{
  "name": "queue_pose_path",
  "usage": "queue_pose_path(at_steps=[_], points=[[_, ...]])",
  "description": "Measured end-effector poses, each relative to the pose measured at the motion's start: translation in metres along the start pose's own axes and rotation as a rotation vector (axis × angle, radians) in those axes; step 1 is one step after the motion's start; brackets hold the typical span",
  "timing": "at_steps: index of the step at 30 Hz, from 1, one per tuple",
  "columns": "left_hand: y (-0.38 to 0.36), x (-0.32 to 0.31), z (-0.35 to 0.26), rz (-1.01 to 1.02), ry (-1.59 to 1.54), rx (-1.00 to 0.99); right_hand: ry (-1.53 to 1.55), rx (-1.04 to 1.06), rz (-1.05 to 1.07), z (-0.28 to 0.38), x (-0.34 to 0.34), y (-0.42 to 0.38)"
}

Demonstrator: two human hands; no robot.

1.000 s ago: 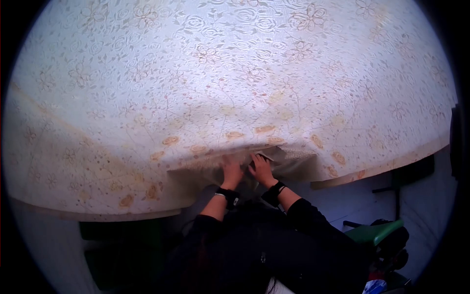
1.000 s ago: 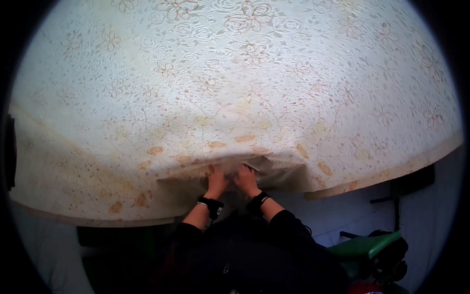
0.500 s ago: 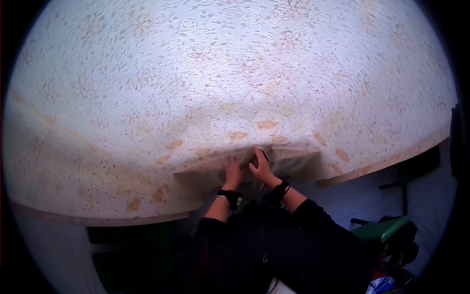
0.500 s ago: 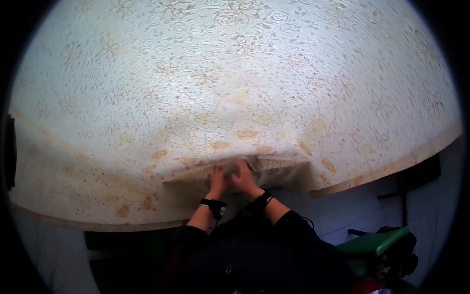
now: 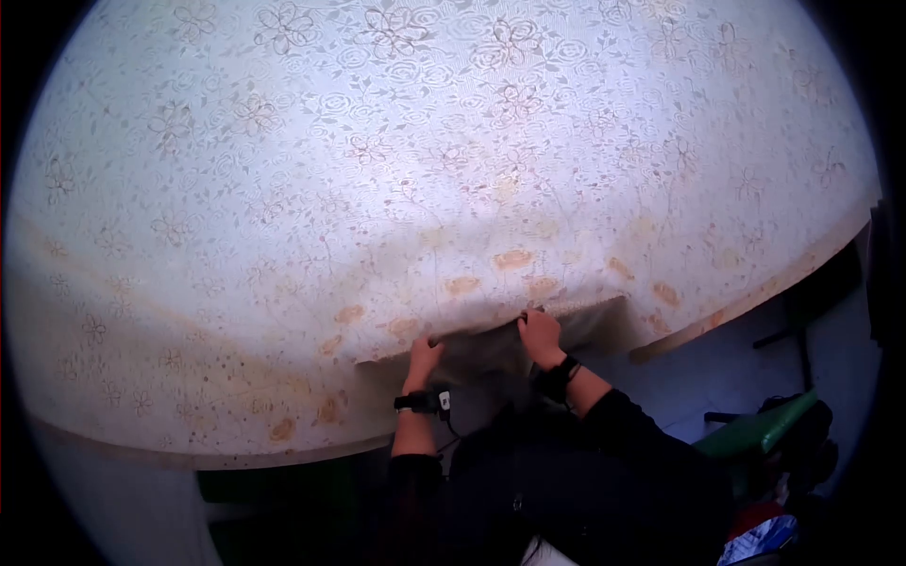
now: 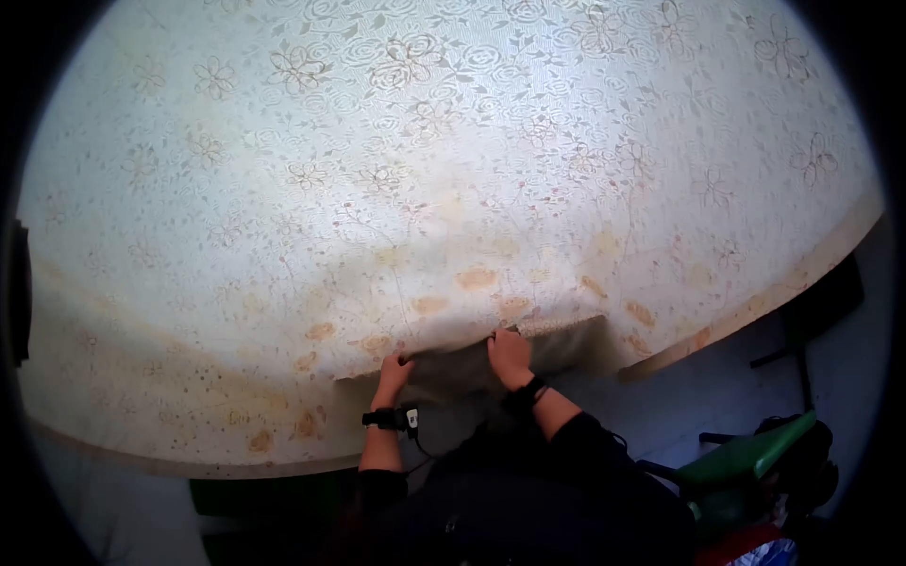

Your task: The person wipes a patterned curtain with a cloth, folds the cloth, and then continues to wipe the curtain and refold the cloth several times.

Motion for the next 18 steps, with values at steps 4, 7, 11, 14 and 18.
queue_pose_path(at_steps=[4, 7, 11, 14, 18], points=[[0.000, 0.007, -0.008, -0.036, 0.200, 0.079, 0.129, -0.050, 0.045, -0.005, -0.029, 0.018], [-0.004, 0.025, -0.027, -0.251, 0.199, 0.147, 0.335, 0.281, -0.191, 0.016, -0.020, 0.008], [-0.004, 0.024, -0.012, -0.446, 0.180, 0.105, 0.155, 0.446, -0.082, 0.029, -0.037, 0.003], [-0.001, 0.013, 0.006, -0.275, 0.362, 0.242, -0.163, 0.472, 0.011, 0.031, -0.050, 0.000], [-0.006, 0.009, -0.007, -0.170, 0.444, 0.311, -0.224, 0.478, 0.095, 0.024, -0.060, 0.005]])
Point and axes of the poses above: each hand's wrist, its own y-axis towards the middle knuckle, its own x-axis out of the back of the hand, z = x × y, the point moved 7 cm from there along y, towards the middle knuckle, and after that the axes turned 8 degrees about -x, right-handed, at the moved point
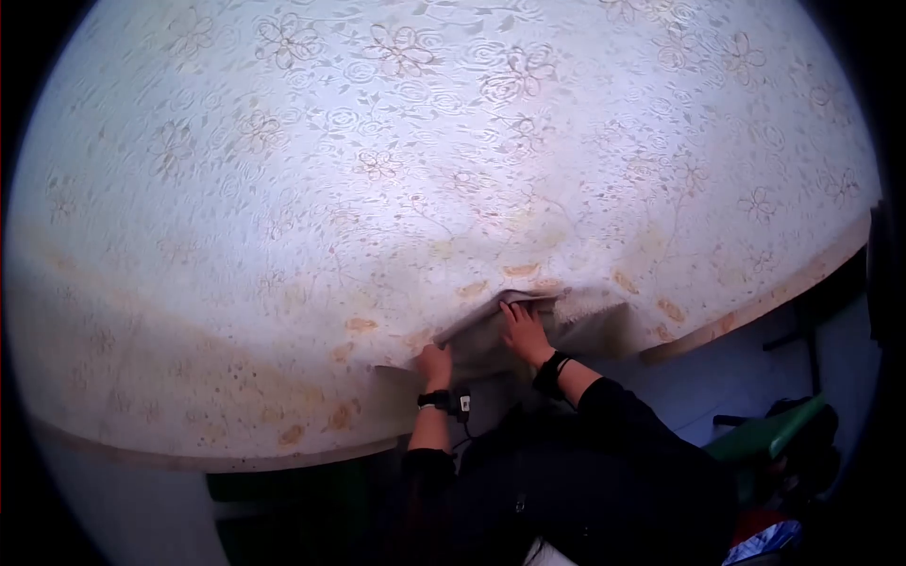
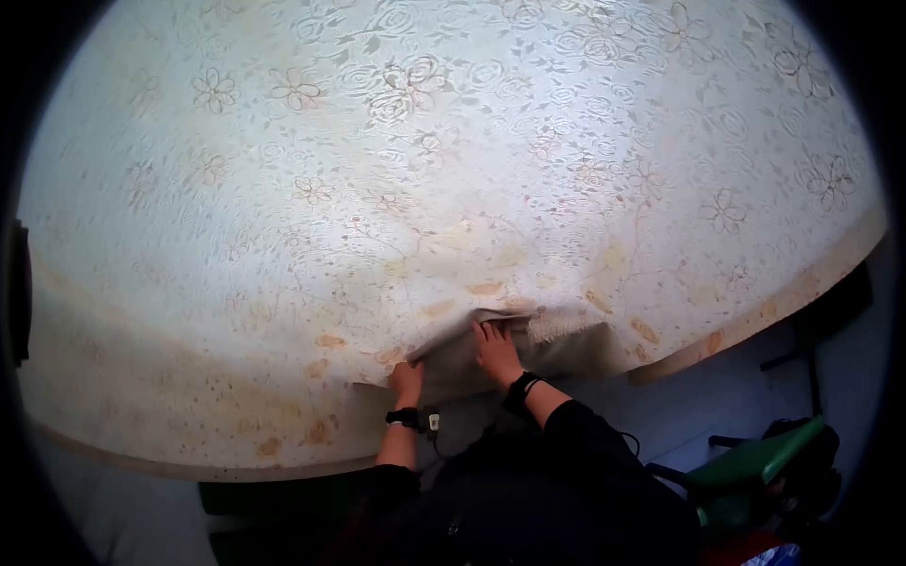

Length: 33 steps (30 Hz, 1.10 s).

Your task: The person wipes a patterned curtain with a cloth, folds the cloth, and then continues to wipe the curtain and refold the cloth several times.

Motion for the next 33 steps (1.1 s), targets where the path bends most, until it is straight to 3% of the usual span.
queue_pose_path(at_steps=[3, 5, 6, 8, 9, 11, 14, 17, 21, 26, 33], points=[[-0.012, -0.021, -0.028, 0.182, -0.178, -0.033, -0.052, 0.034, -0.033, 0.001, -0.002, 0.001], [-0.024, -0.029, -0.061, 0.101, -0.809, -0.253, -0.051, 0.038, -0.030, 0.000, -0.007, 0.001], [-0.026, -0.036, -0.062, 0.108, -0.808, -0.256, -0.049, 0.050, -0.023, 0.000, -0.009, 0.000], [-0.035, -0.039, -0.087, 0.046, -0.504, -0.704, -0.049, 0.053, -0.036, -0.003, -0.011, 0.000], [-0.035, -0.041, -0.087, 0.050, -0.508, -0.706, -0.046, 0.064, -0.047, -0.002, -0.009, 0.000], [-0.037, -0.055, -0.094, 0.140, -0.146, -0.819, -0.052, 0.075, -0.040, -0.002, -0.008, -0.003], [-0.039, -0.063, -0.094, 0.218, 0.094, -0.861, -0.079, 0.099, -0.044, -0.004, -0.006, -0.007], [-0.041, -0.075, -0.094, 0.167, 0.173, -0.925, -0.136, 0.115, -0.072, -0.008, 0.000, -0.015], [-0.043, -0.081, -0.114, 0.185, 0.183, -0.995, -0.150, 0.030, -0.005, -0.027, 0.014, -0.018], [-0.043, -0.079, -0.147, 0.226, -0.132, -1.145, -0.111, -0.127, 0.049, -0.055, 0.032, -0.015], [-0.046, -0.052, -0.137, 0.298, -0.250, -1.033, -0.089, -0.157, 0.022, -0.042, 0.044, -0.012]])
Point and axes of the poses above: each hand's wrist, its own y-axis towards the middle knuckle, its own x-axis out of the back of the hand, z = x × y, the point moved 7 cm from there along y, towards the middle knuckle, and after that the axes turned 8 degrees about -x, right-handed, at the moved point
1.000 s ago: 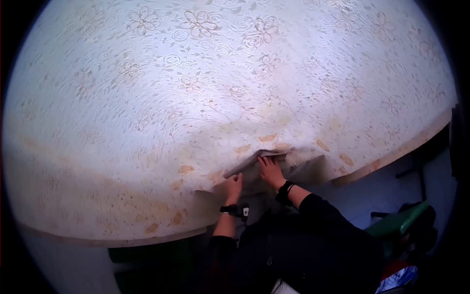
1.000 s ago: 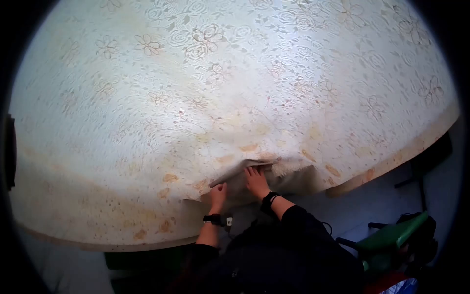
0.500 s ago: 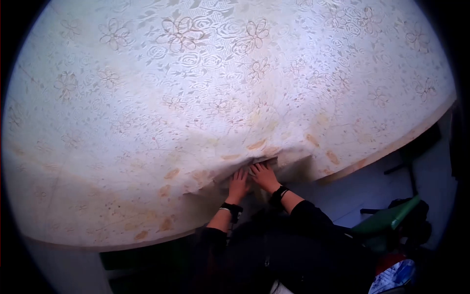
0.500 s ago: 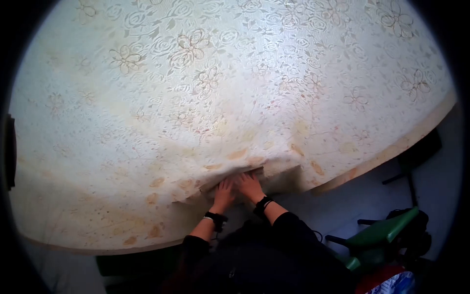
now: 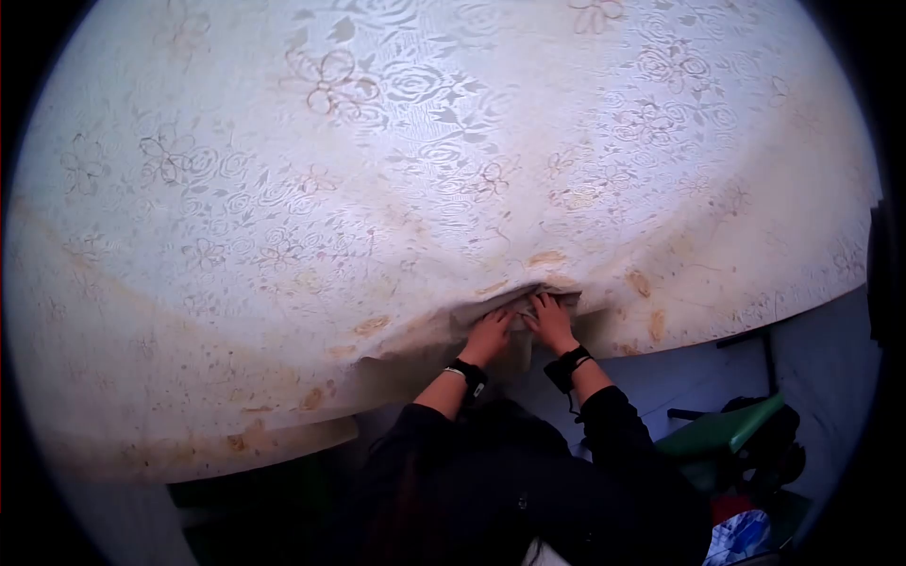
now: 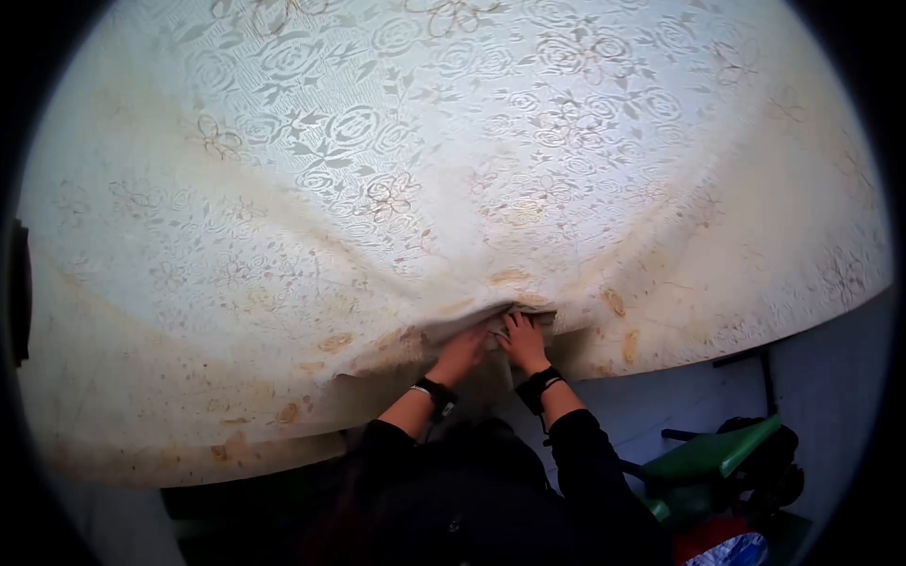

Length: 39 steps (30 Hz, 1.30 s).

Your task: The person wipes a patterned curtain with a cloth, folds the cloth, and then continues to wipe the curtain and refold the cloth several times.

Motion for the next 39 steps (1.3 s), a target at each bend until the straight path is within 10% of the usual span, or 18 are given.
queue_pose_path(at_steps=[17, 35, 39], points=[[-0.090, 0.061, 0.049, -0.205, 0.020, 0.262, -0.003, 0.354, -0.123, 0.089, -0.039, -0.014], [-0.068, 0.040, 0.070, -0.113, -0.035, 0.462, 0.439, 0.065, 0.019, 0.021, -0.014, -0.018], [-0.068, 0.045, 0.061, -0.215, 0.035, 0.374, 0.480, -0.341, -0.113, -0.054, -0.003, -0.029]])
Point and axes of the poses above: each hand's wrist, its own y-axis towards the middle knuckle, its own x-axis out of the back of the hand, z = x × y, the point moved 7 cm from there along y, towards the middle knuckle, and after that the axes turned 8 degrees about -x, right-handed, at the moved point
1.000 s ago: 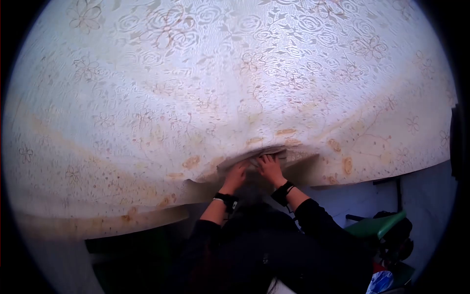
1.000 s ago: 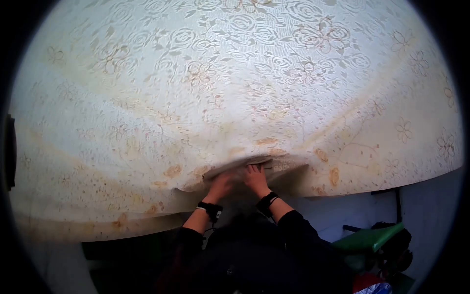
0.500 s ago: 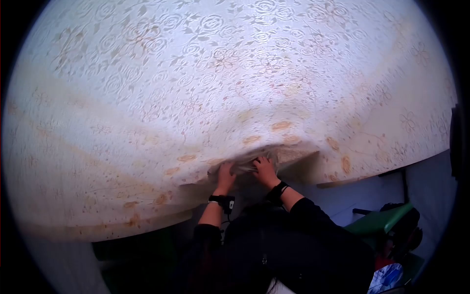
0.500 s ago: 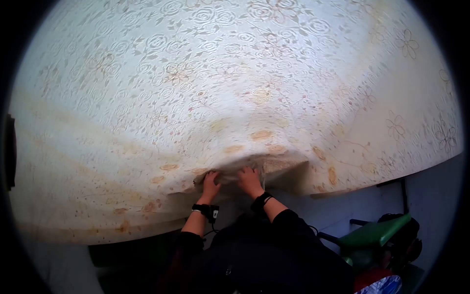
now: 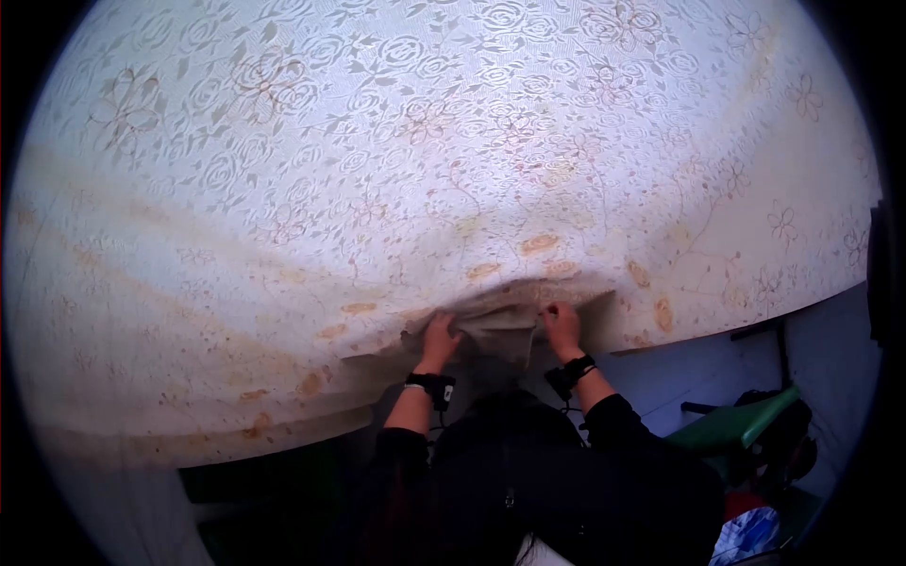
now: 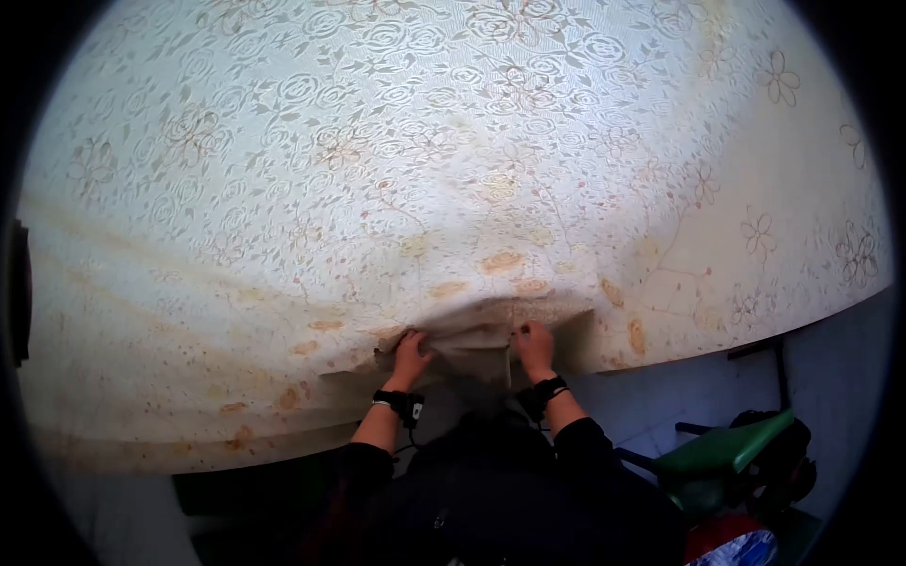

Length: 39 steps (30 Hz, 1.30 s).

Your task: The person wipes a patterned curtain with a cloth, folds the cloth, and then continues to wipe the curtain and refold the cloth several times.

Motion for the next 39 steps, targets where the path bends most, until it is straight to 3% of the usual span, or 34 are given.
queue_pose_path(at_steps=[1, 2, 4, 5, 7, 11, 23, 26, 28, 30, 32, 35, 37, 38, 39], points=[[0.000, -0.003, 0.004, 0.050, -0.054, 0.063, -0.055, -0.154, -0.056, -0.019, 0.010, 0.003], [0.000, -0.006, 0.007, 0.100, -0.110, 0.125, -0.064, -0.148, -0.055, -0.026, 0.014, 0.005], [0.001, -0.006, 0.009, 0.093, -0.137, 0.126, -0.238, -0.263, 0.158, -0.036, 0.014, 0.009], [0.000, -0.008, 0.010, 0.097, -0.154, 0.125, -0.245, -0.260, 0.157, -0.040, 0.015, 0.012], [-0.001, -0.010, 0.012, 0.082, -0.153, 0.113, 0.705, -0.737, 0.457, -0.065, -0.020, 0.003], [0.001, -0.010, 0.016, 0.052, -0.105, 0.053, 0.788, -0.775, 0.425, -0.075, -0.034, 0.005], [0.004, -0.003, 0.007, 0.082, -0.127, 0.121, 0.856, -0.708, 0.287, -0.068, -0.024, 0.003], [0.002, -0.009, 0.017, 0.077, -0.074, 0.084, 0.754, -0.571, 0.126, -0.080, -0.012, 0.010], [0.002, -0.010, 0.019, 0.062, -0.059, 0.055, 0.417, -0.393, 0.044, -0.074, 0.003, 0.013], [0.004, -0.009, 0.016, 0.047, -0.044, 0.028, 0.365, -0.412, -0.066, -0.079, 0.006, 0.011], [0.003, -0.009, 0.017, 0.102, -0.085, 0.121, 0.313, -0.430, -0.169, -0.083, 0.004, 0.004], [0.002, -0.012, 0.022, 0.054, -0.055, 0.071, 0.115, -0.338, -0.183, -0.031, 0.014, -0.016], [0.003, -0.010, 0.019, 0.061, -0.053, 0.069, 0.119, -0.130, -0.048, 0.015, 0.002, -0.024], [0.003, -0.008, 0.017, 0.068, -0.051, 0.069, 0.120, -0.129, -0.047, 0.022, -0.007, -0.026], [0.002, -0.010, 0.020, 0.067, -0.048, 0.072, 0.048, 0.002, -0.076, 0.037, -0.015, -0.030]])
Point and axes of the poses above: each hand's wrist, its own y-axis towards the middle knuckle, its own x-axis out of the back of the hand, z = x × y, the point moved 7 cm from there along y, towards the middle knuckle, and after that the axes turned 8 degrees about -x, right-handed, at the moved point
